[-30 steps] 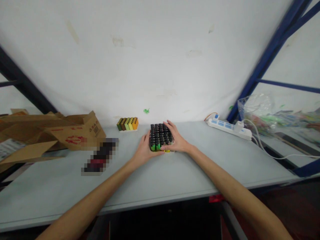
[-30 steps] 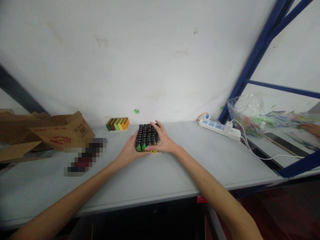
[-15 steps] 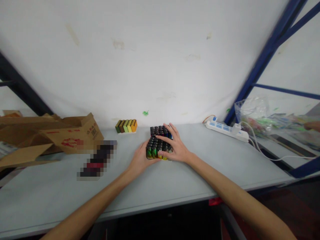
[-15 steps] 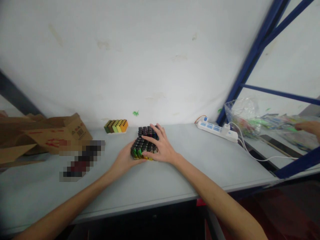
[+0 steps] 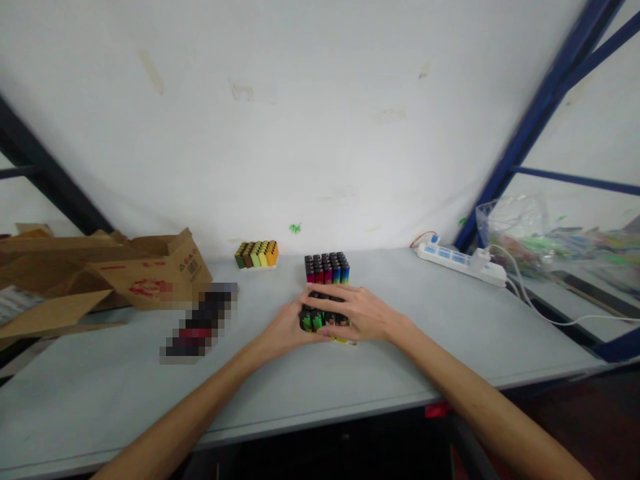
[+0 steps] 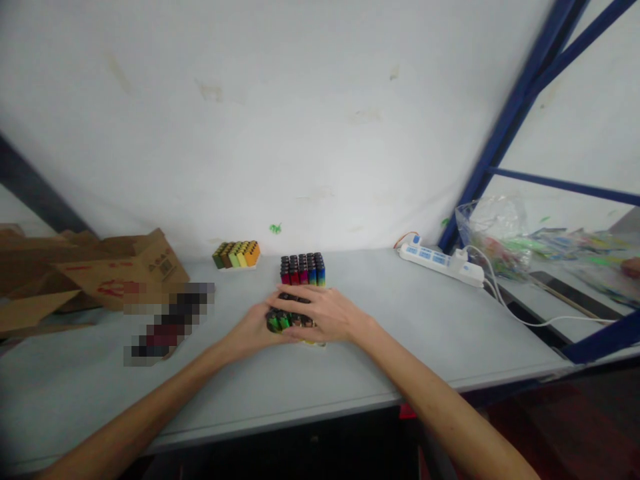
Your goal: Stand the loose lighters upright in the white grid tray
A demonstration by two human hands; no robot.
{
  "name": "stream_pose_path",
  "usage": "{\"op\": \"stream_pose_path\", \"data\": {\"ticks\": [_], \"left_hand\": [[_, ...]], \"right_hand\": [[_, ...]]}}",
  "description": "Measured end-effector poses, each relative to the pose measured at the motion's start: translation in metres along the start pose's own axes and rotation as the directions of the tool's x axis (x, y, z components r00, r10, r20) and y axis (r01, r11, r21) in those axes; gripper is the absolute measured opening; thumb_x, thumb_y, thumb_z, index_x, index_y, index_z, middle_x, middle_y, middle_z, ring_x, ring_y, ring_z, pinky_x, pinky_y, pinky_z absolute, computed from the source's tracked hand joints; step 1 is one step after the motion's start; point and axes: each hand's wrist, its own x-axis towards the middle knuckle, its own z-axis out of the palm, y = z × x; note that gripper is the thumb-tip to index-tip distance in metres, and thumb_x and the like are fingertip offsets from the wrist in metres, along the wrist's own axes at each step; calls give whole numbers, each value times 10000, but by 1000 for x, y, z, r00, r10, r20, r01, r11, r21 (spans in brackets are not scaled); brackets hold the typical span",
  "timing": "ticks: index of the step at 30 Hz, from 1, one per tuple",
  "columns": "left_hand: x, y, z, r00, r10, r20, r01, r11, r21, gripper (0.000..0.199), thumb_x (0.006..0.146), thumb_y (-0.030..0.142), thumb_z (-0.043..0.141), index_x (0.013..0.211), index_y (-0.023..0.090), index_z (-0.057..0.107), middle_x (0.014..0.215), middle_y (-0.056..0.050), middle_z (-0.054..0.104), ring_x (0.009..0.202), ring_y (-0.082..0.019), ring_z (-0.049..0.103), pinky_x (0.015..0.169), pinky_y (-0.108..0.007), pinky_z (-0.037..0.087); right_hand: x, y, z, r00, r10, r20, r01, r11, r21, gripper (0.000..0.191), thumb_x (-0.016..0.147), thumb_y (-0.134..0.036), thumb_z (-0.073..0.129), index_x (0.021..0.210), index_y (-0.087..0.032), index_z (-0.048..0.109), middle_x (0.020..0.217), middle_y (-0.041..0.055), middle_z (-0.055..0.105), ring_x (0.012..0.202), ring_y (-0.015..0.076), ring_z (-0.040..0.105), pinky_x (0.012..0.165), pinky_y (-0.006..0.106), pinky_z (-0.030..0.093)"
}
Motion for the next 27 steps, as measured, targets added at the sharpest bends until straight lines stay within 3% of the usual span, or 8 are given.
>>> {"op": "stream_pose_path", "data": {"ticks": [7,12,15,19,22,24,27], "left_hand": [[3,-3,6,999,-44,-4,43,996,-79,837,711,434,895,1418,218,502,1370,-78,670,1267,-337,625,1065,-476,525],[11,-5,14,994,-86,-65,73,980,-183,909,623,396,960,1361,234,456,1268,-94,699,1192,-322,667,1017,-477,549],[16,-7,22,989,-114,-99,82,958,-275,827,665,408,937,1316,236,459,1215,-86,704,1143,-293,693,978,-443,569],[19,-6,31,989,-112,-97,78,948,-309,725,742,424,882,1314,226,483,1254,-91,682,1134,-266,695,968,-405,571],[22,0,36,994,-94,-54,77,960,-270,617,812,448,814,1304,205,531,1168,-75,718,1091,-262,700,935,-388,574],[26,6,41,994,-80,-73,66,982,-180,523,878,463,738,1302,201,578,1147,-68,731,1070,-259,693,948,-392,561],[36,15,53,987,-68,-145,56,995,-81,491,969,448,602,1404,225,555,1304,-71,699,1171,-257,658,1056,-412,503]], "right_hand": [[-1,1,2,995,88,-36,-88,996,-2,462,1016,-355,548,1471,-278,586,1545,66,544,1304,260,635,1093,420,528],[-3,13,-7,991,120,-58,-110,982,156,445,1013,-347,563,1449,-272,611,1514,61,576,1288,253,649,1090,401,530],[-8,21,-10,968,218,-122,-179,947,267,409,1012,-363,572,1392,-244,664,1395,70,673,1294,260,645,1124,419,504],[-17,22,-9,912,363,-192,-285,896,340,389,984,-399,611,1328,-248,715,1340,68,707,1269,285,661,1121,451,503],[-23,20,-9,862,458,-218,-361,856,369,390,970,-414,623,1309,-252,729,1363,69,693,1266,296,661,1129,456,489],[-27,23,-9,813,540,-217,-425,806,412,383,965,-430,622,1283,-257,747,1332,58,713,1239,305,676,1118,461,493],[-36,35,-8,706,682,-190,-528,686,501,381,958,-461,608,1234,-258,775,1231,42,765,1159,323,710,1066,481,516]]}}
